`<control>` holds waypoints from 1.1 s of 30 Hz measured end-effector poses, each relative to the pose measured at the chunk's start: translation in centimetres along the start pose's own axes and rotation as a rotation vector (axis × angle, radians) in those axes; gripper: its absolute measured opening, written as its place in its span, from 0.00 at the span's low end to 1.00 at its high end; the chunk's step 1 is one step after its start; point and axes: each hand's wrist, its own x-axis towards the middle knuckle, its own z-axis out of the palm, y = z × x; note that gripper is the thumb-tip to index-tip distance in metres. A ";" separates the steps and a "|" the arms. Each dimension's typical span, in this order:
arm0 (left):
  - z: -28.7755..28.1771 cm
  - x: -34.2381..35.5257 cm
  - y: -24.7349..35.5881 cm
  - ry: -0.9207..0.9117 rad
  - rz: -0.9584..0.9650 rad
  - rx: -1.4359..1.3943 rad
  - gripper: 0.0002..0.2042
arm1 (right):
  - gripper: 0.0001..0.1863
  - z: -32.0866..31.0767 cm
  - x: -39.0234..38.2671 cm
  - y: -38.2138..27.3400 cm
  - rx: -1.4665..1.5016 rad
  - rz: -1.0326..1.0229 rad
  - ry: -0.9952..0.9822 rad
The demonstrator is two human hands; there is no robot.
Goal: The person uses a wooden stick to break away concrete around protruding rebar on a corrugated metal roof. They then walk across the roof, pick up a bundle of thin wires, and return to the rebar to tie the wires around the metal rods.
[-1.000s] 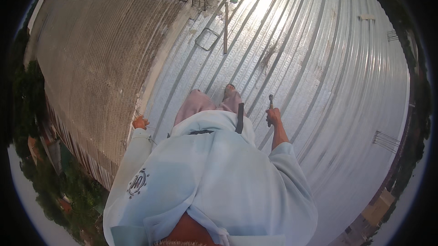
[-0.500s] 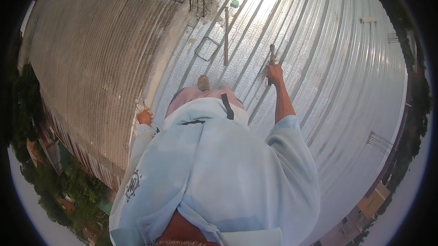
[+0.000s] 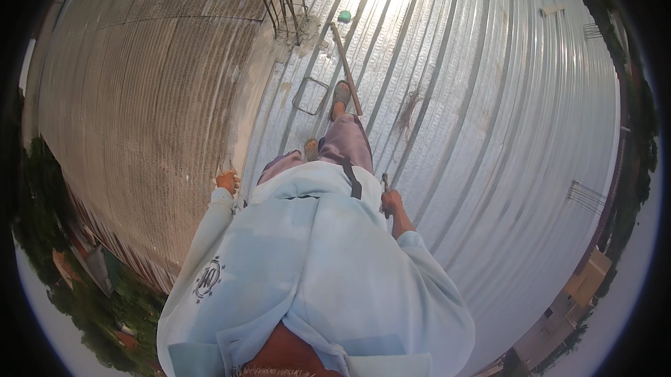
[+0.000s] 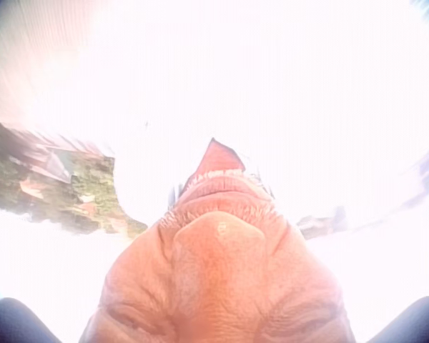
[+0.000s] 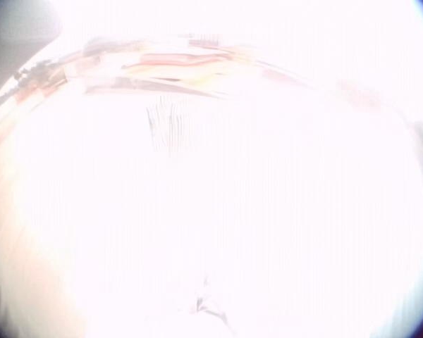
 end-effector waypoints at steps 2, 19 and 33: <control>1.1 1.8 1.1 -0.032 -0.007 0.051 0.09 | 0.18 -3.5 -1.0 -4.4 0.162 0.065 0.009; 34.6 20.8 41.5 -0.030 0.773 0.765 0.14 | 0.26 -21.3 49.4 -27.5 -0.247 -0.201 0.193; 72.1 47.3 41.1 -0.594 0.910 0.580 0.15 | 0.29 -15.6 87.1 -29.9 -0.236 -0.178 0.777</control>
